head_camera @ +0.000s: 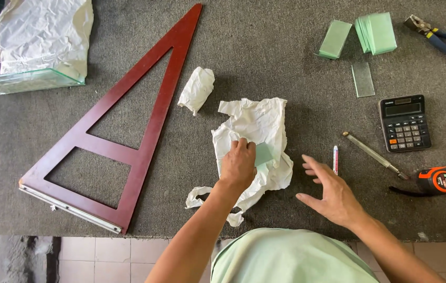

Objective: Wrapping small rectangular glass panels in white protective paper.

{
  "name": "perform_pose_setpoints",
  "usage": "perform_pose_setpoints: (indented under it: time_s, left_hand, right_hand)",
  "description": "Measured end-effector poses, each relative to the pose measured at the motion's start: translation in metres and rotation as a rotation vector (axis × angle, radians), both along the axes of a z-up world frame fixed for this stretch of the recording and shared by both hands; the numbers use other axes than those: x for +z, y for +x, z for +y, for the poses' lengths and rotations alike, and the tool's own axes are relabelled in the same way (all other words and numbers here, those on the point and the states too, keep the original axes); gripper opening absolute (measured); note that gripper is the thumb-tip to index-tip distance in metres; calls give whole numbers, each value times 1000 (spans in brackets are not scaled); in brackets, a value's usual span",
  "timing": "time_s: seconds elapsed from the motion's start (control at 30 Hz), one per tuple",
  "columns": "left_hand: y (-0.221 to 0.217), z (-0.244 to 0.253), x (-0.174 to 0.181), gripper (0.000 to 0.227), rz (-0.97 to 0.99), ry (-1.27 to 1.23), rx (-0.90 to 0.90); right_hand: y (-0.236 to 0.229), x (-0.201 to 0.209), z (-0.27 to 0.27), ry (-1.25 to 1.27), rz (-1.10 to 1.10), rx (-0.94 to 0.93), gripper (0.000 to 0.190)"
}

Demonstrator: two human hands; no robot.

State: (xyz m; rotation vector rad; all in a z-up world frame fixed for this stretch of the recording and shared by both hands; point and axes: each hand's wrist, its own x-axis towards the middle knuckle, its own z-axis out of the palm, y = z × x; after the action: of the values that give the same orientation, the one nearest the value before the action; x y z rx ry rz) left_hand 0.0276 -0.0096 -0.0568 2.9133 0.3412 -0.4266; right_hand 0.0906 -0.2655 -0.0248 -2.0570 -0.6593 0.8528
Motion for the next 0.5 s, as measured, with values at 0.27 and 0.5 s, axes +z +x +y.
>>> perform_pose_setpoints:
  time_s: [0.27,0.5]
  left_hand:
    - [0,6,-13,53,83,-16,50]
    - [-3,-3,-26,50,57,-18,92]
  right_hand:
    - [10,0,23,-73,-161,137,98]
    - [44,4,93,24,-468,553,100]
